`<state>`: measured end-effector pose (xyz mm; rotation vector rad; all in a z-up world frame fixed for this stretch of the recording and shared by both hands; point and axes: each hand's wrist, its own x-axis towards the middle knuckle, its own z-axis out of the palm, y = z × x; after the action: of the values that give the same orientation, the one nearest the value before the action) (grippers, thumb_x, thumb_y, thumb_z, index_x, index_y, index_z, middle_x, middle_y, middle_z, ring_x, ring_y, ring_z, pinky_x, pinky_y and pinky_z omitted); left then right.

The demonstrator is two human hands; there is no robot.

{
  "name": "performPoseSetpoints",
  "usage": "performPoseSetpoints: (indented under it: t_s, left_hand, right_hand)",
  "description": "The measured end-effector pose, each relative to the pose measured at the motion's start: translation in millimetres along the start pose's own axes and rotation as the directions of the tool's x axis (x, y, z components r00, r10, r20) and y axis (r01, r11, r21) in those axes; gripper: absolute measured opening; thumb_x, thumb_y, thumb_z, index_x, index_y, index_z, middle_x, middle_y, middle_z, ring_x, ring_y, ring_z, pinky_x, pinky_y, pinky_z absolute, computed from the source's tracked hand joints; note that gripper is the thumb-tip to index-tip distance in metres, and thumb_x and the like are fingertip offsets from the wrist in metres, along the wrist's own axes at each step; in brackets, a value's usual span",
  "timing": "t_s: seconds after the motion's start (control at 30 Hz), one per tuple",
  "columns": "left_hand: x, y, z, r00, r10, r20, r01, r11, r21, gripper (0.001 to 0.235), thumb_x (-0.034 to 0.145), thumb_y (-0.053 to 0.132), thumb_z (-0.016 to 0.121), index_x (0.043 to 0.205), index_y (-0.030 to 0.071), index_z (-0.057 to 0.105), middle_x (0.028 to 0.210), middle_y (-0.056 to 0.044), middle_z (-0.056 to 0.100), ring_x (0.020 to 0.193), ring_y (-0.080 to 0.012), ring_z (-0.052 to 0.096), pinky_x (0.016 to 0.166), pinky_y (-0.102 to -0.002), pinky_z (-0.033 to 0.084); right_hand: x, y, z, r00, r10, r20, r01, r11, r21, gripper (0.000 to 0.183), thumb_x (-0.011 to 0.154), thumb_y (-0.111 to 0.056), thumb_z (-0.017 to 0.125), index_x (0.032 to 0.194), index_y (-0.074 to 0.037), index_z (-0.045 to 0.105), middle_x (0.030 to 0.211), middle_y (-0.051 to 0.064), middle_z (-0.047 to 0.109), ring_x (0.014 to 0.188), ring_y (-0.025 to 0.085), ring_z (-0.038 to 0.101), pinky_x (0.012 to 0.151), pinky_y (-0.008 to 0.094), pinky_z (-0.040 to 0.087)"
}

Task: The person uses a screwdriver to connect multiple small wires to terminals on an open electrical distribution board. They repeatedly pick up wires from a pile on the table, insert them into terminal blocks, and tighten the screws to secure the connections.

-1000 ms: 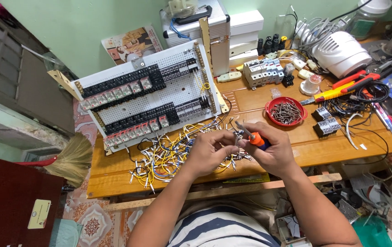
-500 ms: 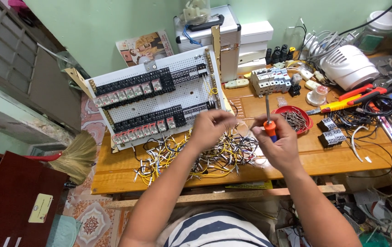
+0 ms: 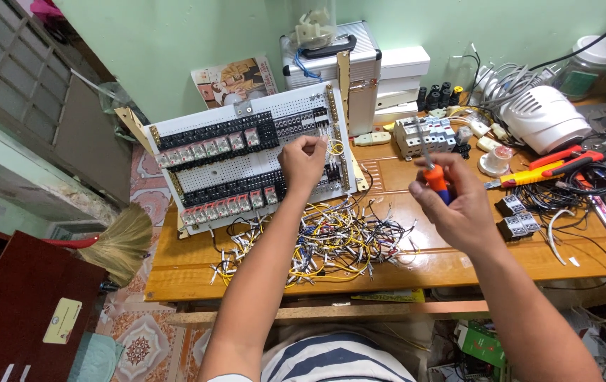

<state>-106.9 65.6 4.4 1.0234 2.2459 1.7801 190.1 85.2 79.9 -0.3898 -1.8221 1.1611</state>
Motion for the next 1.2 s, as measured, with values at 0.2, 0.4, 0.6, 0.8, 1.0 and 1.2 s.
performPoseSetpoints:
  t_s: [0.2,0.4,0.6,0.8,1.0,1.2]
  left_hand:
    - [4.8,-13.3,3.4,0.999,-0.020,0.039,0.018,0.998,0.060,0.013,0.078,0.032,0.075,0.080,0.019,0.079,0.064,-0.001,0.072,0.071,-0.0270,0.073,0.068,-0.038,0.057]
    - [6.8,-11.7,7.3,0.999,-0.036,0.015,0.035,0.997,0.069,0.014,0.079,0.032,0.073,0.078,0.020,0.078,0.063,-0.001,0.071,0.071,-0.0283,0.073,0.069,-0.040,0.056]
    - [-0.2,-6.9,5.6,0.986,0.114,-0.119,-0.110,0.993,0.037,0.011,0.079,0.016,0.065,0.071,0.012,0.072,0.060,-0.007,0.067,0.063,-0.0300,0.067,0.063,-0.039,0.053]
    - [-9.5,-10.4,6.8,0.874,0.430,-0.226,-0.421,0.903,0.088,0.010,0.083,0.001,0.064,0.074,0.005,0.060,0.067,-0.014,0.058,0.070,-0.0370,0.065,0.063,-0.042,0.052]
    - [-5.0,-21.5,17.4,0.860,0.433,-0.271,-0.420,0.901,0.110,0.012,0.086,0.002,0.062,0.078,0.008,0.057,0.072,-0.009,0.054,0.068,-0.0325,0.063,0.058,-0.038,0.051]
    - [-12.0,-16.7,13.2,0.858,0.439,-0.267,-0.406,0.898,0.170,0.015,0.092,-0.001,0.058,0.082,0.010,0.058,0.079,-0.005,0.055,0.068,-0.0200,0.060,0.060,-0.029,0.051]
  right_hand:
    - [29.2,-23.1,11.5,0.987,0.126,0.094,-0.072,0.894,-0.441,0.041,0.097,-0.015,0.069,0.129,-0.001,0.047,0.105,0.028,0.063,0.072,0.041,0.065,0.065,0.054,0.050]
    - [68.2,-2.0,36.3,0.888,-0.453,0.082,0.403,0.678,-0.615,0.019,0.091,-0.008,0.086,0.107,-0.008,0.076,0.103,0.008,0.068,0.090,0.030,0.072,0.080,0.038,0.057]
    - [93.5,-1.1,58.0,0.868,-0.470,0.161,0.479,0.707,-0.520,0.023,0.084,0.006,0.086,0.101,-0.002,0.073,0.095,0.016,0.068,0.087,0.037,0.074,0.078,0.043,0.061]
    - [97.0,3.3,52.7,0.854,-0.489,0.178,0.508,0.706,-0.493,0.023,0.084,0.006,0.087,0.102,-0.001,0.072,0.096,0.015,0.067,0.091,0.038,0.074,0.081,0.044,0.060]
    - [93.7,11.4,46.2,0.852,-0.498,0.161,0.512,0.730,-0.454,0.020,0.086,0.001,0.087,0.100,-0.002,0.073,0.097,0.014,0.069,0.092,0.037,0.074,0.083,0.043,0.059]
    - [91.0,1.9,40.8,0.853,-0.493,0.170,0.517,0.753,-0.406,0.022,0.083,0.005,0.086,0.099,0.001,0.072,0.096,0.019,0.069,0.091,0.041,0.074,0.083,0.047,0.059]
